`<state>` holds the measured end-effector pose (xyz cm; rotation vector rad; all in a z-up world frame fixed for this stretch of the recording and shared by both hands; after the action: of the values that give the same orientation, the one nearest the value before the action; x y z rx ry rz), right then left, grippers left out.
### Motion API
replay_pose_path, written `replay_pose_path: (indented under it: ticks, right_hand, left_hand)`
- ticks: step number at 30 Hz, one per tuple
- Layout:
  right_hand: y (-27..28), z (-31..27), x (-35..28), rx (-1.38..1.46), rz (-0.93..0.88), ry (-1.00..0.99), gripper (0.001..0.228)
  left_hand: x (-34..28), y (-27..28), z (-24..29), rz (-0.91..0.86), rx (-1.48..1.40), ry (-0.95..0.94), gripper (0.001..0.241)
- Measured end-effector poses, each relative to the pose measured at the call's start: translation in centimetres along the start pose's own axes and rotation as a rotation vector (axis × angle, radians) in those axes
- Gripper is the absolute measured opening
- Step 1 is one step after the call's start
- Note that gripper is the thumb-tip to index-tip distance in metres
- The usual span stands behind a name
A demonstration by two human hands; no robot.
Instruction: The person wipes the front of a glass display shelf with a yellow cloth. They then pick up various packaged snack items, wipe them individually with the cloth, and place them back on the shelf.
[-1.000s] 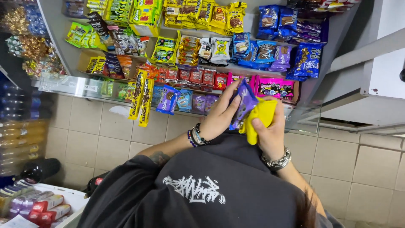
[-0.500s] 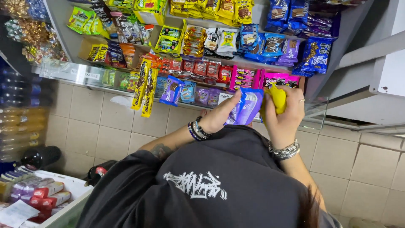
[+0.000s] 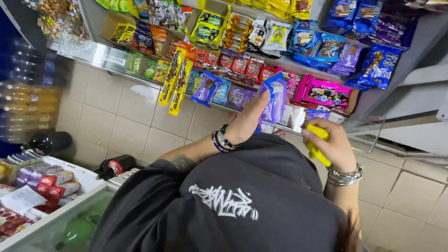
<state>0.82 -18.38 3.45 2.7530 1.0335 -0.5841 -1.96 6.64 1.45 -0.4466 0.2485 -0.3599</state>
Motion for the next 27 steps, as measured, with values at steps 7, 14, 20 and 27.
replay_pose_path:
  ticks: [7, 14, 20, 27]
  right_hand:
    - [-5.0, -3.8, -0.1, -0.469, 0.241, 0.258, 0.036]
    - [-3.1, -3.4, -1.6, -0.356, 0.47, 0.541, 0.012]
    - [-2.1, -2.4, -2.3, -0.294, 0.56, 0.599, 0.018]
    - [-2.1, -2.4, -3.6, -0.206, 0.564, 0.715, 0.015]
  left_hand:
    - [0.0, -3.9, 4.6, -0.006, 0.104, -0.283, 0.096]
    - [0.5, -3.7, 4.2, -0.07, 0.074, -0.436, 0.113]
    - [0.1, -3.9, 2.5, -0.023, 0.104, -0.327, 0.083]
    - [-0.1, -4.2, 0.0, -0.013, 0.014, -0.346, 0.072]
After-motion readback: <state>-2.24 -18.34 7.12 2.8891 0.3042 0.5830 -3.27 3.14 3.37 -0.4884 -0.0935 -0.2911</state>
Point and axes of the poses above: each hand's wrist, its own x-axis towards the middle knuckle, its own y-axis out of the back of the hand, z = x × y, the point moved 1 cm from there along x, towards the middle knuckle, and after that the axes turned 12 degrees about -z, right-handed, at the moved point
